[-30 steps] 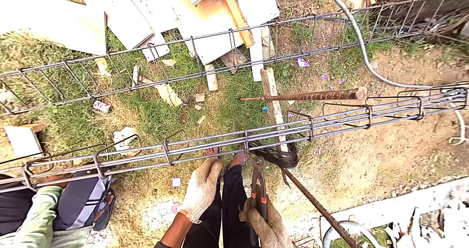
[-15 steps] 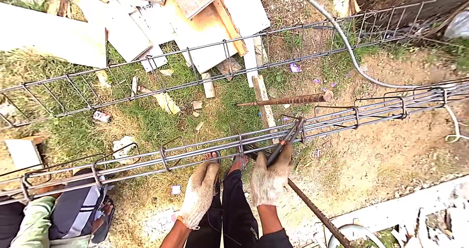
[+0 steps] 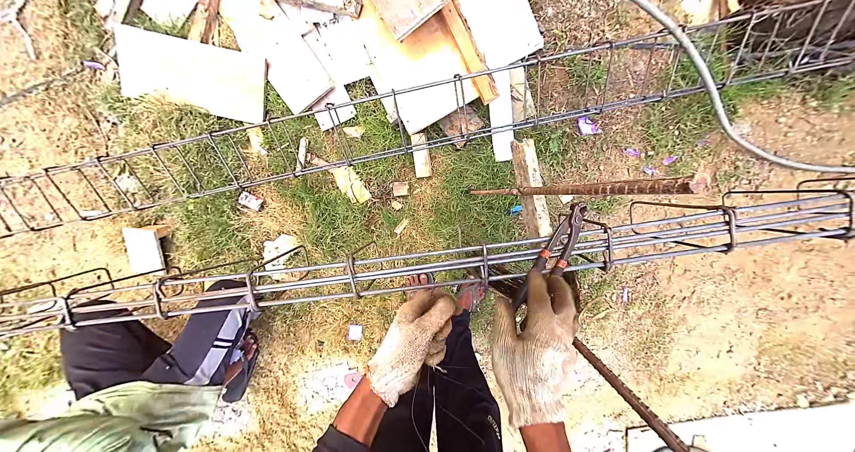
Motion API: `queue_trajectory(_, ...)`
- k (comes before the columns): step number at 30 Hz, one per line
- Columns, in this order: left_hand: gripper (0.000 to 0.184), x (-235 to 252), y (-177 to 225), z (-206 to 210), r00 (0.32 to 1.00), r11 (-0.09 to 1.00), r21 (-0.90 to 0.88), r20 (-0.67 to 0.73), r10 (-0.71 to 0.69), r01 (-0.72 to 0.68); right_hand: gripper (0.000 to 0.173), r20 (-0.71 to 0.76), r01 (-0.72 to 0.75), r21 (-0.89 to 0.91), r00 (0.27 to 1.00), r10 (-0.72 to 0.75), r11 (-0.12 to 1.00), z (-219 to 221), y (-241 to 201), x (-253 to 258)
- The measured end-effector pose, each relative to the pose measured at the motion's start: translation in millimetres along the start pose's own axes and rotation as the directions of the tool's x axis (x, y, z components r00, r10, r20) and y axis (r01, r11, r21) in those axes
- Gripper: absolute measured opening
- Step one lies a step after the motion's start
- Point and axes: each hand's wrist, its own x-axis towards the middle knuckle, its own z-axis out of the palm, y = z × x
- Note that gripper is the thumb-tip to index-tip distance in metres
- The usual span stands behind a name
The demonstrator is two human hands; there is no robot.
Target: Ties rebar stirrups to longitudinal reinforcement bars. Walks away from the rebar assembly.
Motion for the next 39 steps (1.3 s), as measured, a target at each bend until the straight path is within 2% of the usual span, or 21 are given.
queue_trajectory(2,0.022,-1.7,1.2,-1.8,0.997,0.998,-0.048,0.073,-0.029,0.033,0.031,0.049,0.066,0.194,0.996,-0.077,0.979,-5.8,-2.2,-10.4)
queue_trajectory(3,0.022,-3.3,1.9,-2.4,0.992,0.996,-0.075,0.116,-0.049,0.058,0.027,0.130,0.041,0.324,0.988,-0.087,0.945,-7.2,-2.5,-13.5)
queue_trajectory(5,0.021,-8.2,3.5,-1.5,0.976,0.986,-0.122,0.197,-0.087,0.113,0.025,0.357,-0.093,0.554,0.924,-0.136,0.827,-9.0,0.1,-14.5)
queue_trajectory(7,0.023,-13.0,5.3,1.2,0.957,0.978,-0.141,0.268,-0.112,0.154,0.024,0.501,-0.203,0.646,0.840,-0.208,0.736,-8.6,4.5,-9.6)
queue_trajectory(9,0.025,-17.0,6.0,1.6,0.940,0.974,-0.132,0.312,-0.138,0.186,0.023,0.547,-0.255,0.680,0.801,-0.244,0.688,-9.9,6.2,-5.1)
queue_trajectory(13,0.024,-20.9,3.0,-1.7,0.921,0.979,-0.054,0.353,-0.166,0.197,0.018,0.527,-0.179,0.650,0.807,-0.268,0.739,-8.2,6.3,-6.4)
queue_trajectory(18,0.011,-24.4,-0.8,4.0,0.914,0.984,0.089,0.366,-0.177,0.155,0.016,0.482,-0.055,0.584,0.826,-0.292,0.810,-4.3,5.6,-9.2)
queue_trajectory(30,0.016,-27.2,9.6,11.5,0.928,0.965,0.169,0.281,-0.243,0.202,0.018,0.368,-0.058,0.701,0.883,-0.291,0.710,2.7,-1.8,-16.4)
queue_trajectory(32,0.012,-25.9,8.3,12.0,0.943,0.971,0.156,0.253,-0.217,0.181,0.018,0.343,-0.081,0.722,0.904,-0.254,0.687,4.5,-4.1,-17.7)
queue_trajectory(34,0.012,-25.4,4.7,12.7,0.965,0.986,0.065,0.205,-0.162,0.151,0.018,0.319,-0.105,0.733,0.926,-0.203,0.672,4.4,-4.5,-18.7)
queue_trajectory(37,0.016,-28.1,-1.0,15.8,0.989,0.997,-0.078,0.146,0.010,0.002,0.019,0.340,-0.238,0.767,0.938,-0.063,0.596,4.9,-9.2,-22.6)
queue_trajectory(39,0.017,-32.2,-6.1,24.6,0.990,0.990,0.027,0.021,0.139,-0.139,0.021,0.368,-0.335,0.794,0.929,0.036,0.507,3.6,-16.9,-28.3)
